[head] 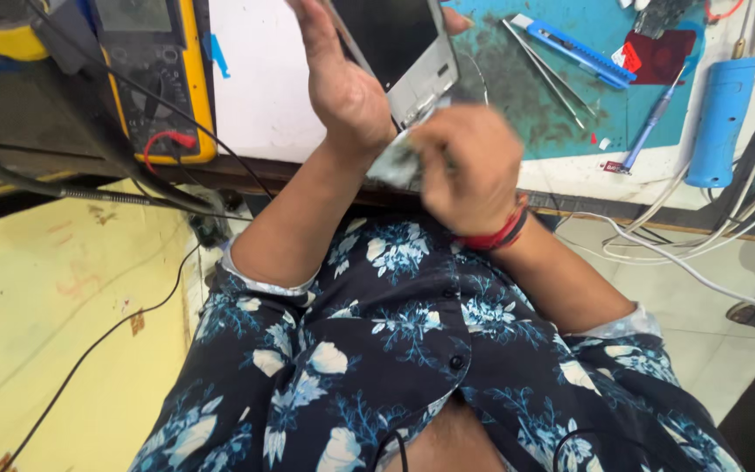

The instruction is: The person pries open a smartphone on a workbench using a metal pry tool, wipes the screen and frame with a cloth, removes the back cover and battery, then uses a soldering iron on the phone's internal board while holding the device steady.

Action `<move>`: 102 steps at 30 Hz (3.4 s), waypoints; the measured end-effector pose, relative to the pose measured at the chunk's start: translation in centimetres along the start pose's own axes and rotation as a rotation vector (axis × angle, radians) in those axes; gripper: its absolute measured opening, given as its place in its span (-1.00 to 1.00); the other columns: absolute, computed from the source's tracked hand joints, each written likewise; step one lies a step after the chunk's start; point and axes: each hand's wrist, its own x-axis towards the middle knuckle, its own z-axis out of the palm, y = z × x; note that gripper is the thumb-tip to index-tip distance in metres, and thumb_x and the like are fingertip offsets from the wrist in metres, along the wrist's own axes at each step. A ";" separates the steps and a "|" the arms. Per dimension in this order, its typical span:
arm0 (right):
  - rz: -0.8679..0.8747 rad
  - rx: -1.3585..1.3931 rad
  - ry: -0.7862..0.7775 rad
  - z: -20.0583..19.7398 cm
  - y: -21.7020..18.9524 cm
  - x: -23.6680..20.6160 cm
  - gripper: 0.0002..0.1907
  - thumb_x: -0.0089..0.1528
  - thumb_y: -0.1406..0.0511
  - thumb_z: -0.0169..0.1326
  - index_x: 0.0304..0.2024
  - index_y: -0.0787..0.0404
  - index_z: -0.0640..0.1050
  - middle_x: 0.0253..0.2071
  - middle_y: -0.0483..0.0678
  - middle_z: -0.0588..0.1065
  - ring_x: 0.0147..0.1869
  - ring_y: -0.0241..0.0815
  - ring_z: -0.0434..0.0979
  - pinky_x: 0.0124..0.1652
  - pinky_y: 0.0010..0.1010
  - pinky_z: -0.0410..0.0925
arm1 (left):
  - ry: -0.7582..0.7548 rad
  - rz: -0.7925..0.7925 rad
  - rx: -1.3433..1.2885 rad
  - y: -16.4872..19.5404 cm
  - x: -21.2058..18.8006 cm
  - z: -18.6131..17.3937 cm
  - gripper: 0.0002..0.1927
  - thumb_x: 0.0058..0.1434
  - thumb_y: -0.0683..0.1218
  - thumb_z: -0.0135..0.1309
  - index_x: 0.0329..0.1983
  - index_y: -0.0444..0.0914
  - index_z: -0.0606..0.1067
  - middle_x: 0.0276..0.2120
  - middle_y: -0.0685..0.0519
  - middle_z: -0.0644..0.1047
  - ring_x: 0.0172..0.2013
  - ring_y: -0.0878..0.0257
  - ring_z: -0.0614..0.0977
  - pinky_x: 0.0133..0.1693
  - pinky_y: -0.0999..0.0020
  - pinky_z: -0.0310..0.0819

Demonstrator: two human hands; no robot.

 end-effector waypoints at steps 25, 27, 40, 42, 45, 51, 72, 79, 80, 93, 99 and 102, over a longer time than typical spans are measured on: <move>0.353 0.533 0.236 -3.3 5.2 -3.0 -0.89 0.50 0.42 0.16 0.04 0.30 0.52 -0.09 -0.15 0.45 -0.12 -0.40 0.38 -0.10 -0.60 0.26 | 0.188 -0.077 -0.292 0.8 0.5 1.1 -0.52 0.48 0.19 -0.25 0.07 -0.28 0.43 -0.15 -0.01 0.60 -0.11 0.11 0.70 0.10 -0.11 0.66; 0.275 0.424 0.087 -2.9 3.4 -3.0 -0.94 0.49 0.44 0.19 0.00 0.29 0.57 -0.09 -0.11 0.47 -0.10 -0.33 0.42 -0.10 -0.58 0.28 | 0.189 -0.038 -0.103 0.9 0.4 1.7 -0.72 0.60 -0.01 -0.07 0.03 -0.35 0.48 -0.17 -0.03 0.60 -0.14 0.14 0.69 0.10 -0.08 0.65; 0.184 0.089 0.114 -1.3 1.1 -1.0 -0.88 0.33 0.47 0.28 -0.10 0.30 0.60 -0.17 0.04 0.53 -0.18 -0.16 0.53 -0.20 -0.36 0.38 | 0.242 -0.076 -0.092 1.6 0.0 2.8 -0.71 0.62 -0.05 -0.06 0.09 -0.42 0.46 -0.10 -0.16 0.61 -0.06 0.06 0.70 0.09 -0.03 0.66; -0.035 0.031 0.008 -0.9 0.5 -1.4 -0.86 0.25 0.48 0.24 -0.16 0.25 0.60 -0.24 0.04 0.52 -0.18 -0.04 0.55 -0.17 -0.28 0.41 | 0.250 -0.064 -0.056 1.4 -0.1 2.9 -0.69 0.63 -0.04 -0.06 0.09 -0.42 0.46 -0.11 -0.20 0.62 -0.09 0.05 0.70 0.06 0.00 0.66; -0.054 -0.002 0.048 -0.4 0.3 -1.3 -0.86 0.22 0.51 0.19 -0.19 0.22 0.58 -0.24 0.04 0.53 -0.18 0.04 0.55 -0.14 -0.24 0.41 | 0.270 -0.078 -0.078 1.0 -0.3 3.0 -0.68 0.64 -0.03 -0.06 0.09 -0.44 0.45 -0.11 -0.23 0.62 -0.12 0.04 0.71 0.03 0.05 0.67; -0.030 0.000 0.062 -0.5 -0.2 0.3 -0.88 0.24 0.47 0.26 -0.23 0.24 0.56 -0.28 0.07 0.51 -0.17 0.07 0.55 -0.18 -0.22 0.40 | 0.297 -0.123 -0.069 1.0 -0.4 3.2 -0.67 0.60 -0.01 -0.06 0.11 -0.43 0.42 -0.10 -0.23 0.62 -0.17 0.01 0.72 -0.05 0.10 0.66; 0.459 0.604 0.269 -2.3 4.7 -4.0 -0.87 0.54 0.38 0.02 0.11 0.30 0.50 -0.07 -0.09 0.45 -0.04 -0.36 0.38 0.04 -0.54 0.26 | 0.250 -0.060 -0.097 1.7 -0.7 3.4 -0.68 0.67 -0.05 -0.17 0.23 -0.41 0.36 -0.03 -0.29 0.60 -0.07 -0.06 0.70 0.07 0.01 0.64; 0.004 -0.075 0.045 -1.4 0.0 -0.7 -0.80 0.30 0.41 0.30 -0.03 0.31 0.62 -0.29 0.01 0.55 -0.30 -0.04 0.54 -0.25 -0.28 0.37 | 0.249 0.014 -0.042 0.8 -1.1 3.1 -0.67 0.69 -0.04 -0.18 0.23 -0.43 0.37 -0.01 -0.28 0.58 -0.04 -0.03 0.68 0.11 -0.01 0.62; 0.004 -0.081 0.056 -1.3 -0.2 -0.4 -0.82 0.31 0.44 0.29 -0.04 0.28 0.63 -0.29 0.00 0.56 -0.29 -0.03 0.56 -0.24 -0.28 0.38 | 0.251 0.002 -0.067 0.7 -1.2 3.2 -0.67 0.69 -0.04 -0.18 0.24 -0.42 0.36 -0.01 -0.28 0.58 -0.05 -0.03 0.69 0.10 0.01 0.62; 0.449 0.242 0.229 -3.2 0.6 -0.7 -0.94 0.48 0.37 0.11 -0.05 0.25 0.56 -0.25 -0.12 0.52 -0.31 -0.26 0.46 -0.27 -0.45 0.35 | 0.270 0.045 -0.193 0.8 -0.7 1.5 -0.77 0.66 -0.14 -0.10 0.18 -0.42 0.40 -0.04 -0.22 0.59 -0.04 -0.03 0.68 0.12 -0.11 0.62; -0.029 -0.163 -0.026 -2.4 -0.6 -0.1 -0.70 0.28 0.35 0.36 0.01 0.34 0.62 -0.46 0.03 0.42 -0.43 -0.02 0.41 -0.35 -0.26 0.26 | 0.249 0.011 -0.187 0.3 -1.3 2.1 -0.77 0.63 -0.12 -0.09 0.16 -0.40 0.42 -0.05 -0.22 0.60 -0.06 -0.11 0.71 0.07 -0.04 0.62; -0.057 -0.277 0.048 -1.0 -0.7 -0.5 -0.87 0.30 0.40 0.34 -0.14 0.22 0.63 -0.45 -0.02 0.46 -0.40 -0.01 0.46 -0.35 -0.23 0.27 | 0.277 0.023 -0.152 0.3 -1.4 2.3 -0.77 0.64 -0.13 -0.09 0.14 -0.41 0.44 -0.07 -0.22 0.61 -0.08 -0.09 0.71 0.05 -0.02 0.62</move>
